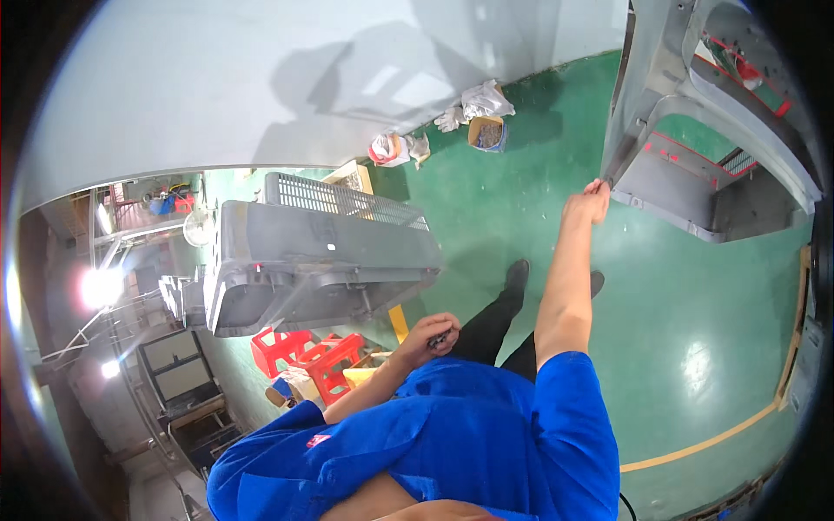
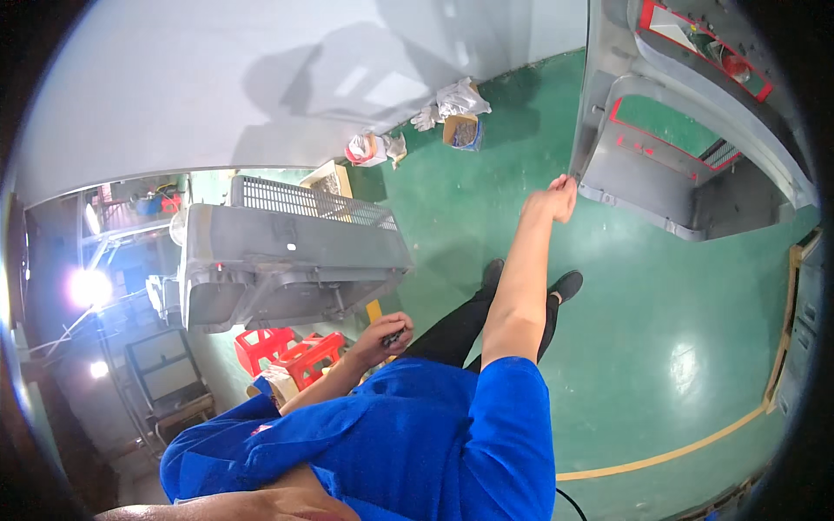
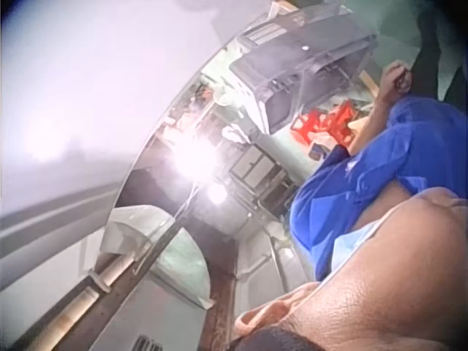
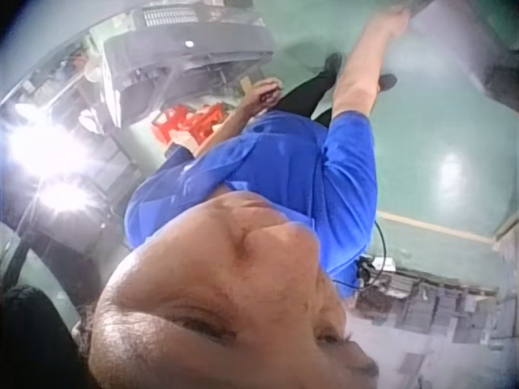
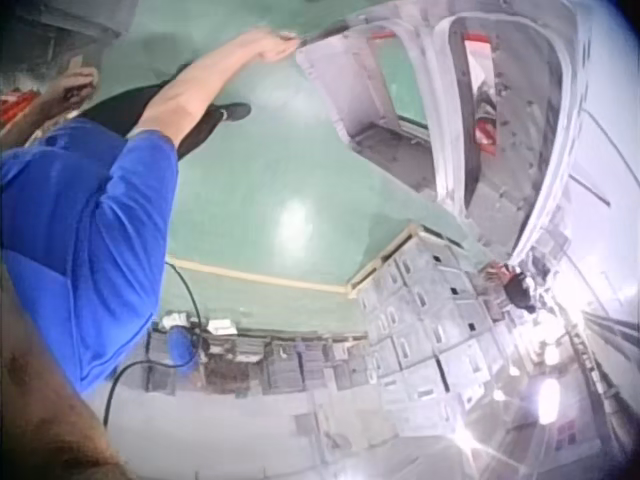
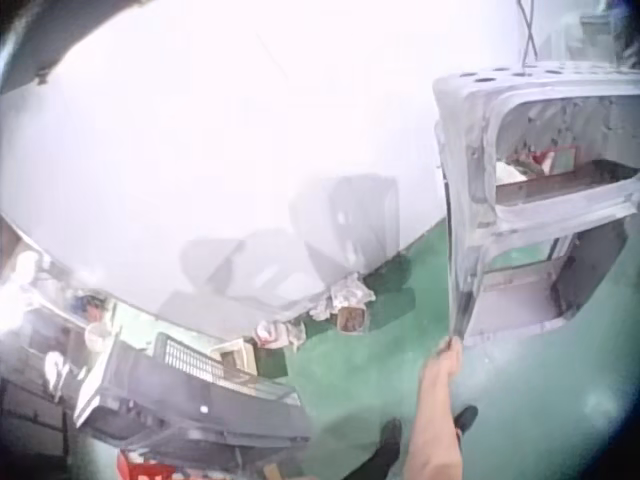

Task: Inspecting and checking fasteners on large metal equipment housings in an industrial setting.

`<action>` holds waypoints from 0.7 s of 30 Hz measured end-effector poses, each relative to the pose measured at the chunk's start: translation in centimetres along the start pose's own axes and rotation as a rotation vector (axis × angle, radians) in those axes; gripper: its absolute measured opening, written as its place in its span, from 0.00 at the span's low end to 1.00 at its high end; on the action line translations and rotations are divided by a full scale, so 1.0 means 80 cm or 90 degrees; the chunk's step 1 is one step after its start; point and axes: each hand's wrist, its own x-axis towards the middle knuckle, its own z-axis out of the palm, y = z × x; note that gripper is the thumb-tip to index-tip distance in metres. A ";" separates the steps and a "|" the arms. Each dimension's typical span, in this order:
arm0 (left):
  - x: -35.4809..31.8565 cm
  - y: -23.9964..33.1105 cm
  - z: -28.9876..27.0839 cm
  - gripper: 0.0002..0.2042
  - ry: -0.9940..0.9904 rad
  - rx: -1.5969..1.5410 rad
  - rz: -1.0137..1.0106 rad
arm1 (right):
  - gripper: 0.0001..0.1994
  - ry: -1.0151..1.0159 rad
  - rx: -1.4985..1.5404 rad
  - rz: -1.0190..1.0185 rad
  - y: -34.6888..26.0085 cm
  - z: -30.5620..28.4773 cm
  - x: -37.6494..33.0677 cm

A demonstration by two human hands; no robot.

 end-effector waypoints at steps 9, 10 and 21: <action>-0.009 -0.003 -0.010 0.08 0.008 -0.019 0.008 | 0.05 -0.035 -0.014 0.015 0.003 0.000 -0.018; -0.010 -0.005 -0.009 0.08 0.012 -0.022 0.008 | 0.05 -0.039 -0.021 0.020 0.002 0.001 -0.020; -0.005 -0.020 -0.005 0.09 0.030 -0.013 0.016 | 0.07 -0.095 -0.013 0.076 0.015 -0.003 -0.014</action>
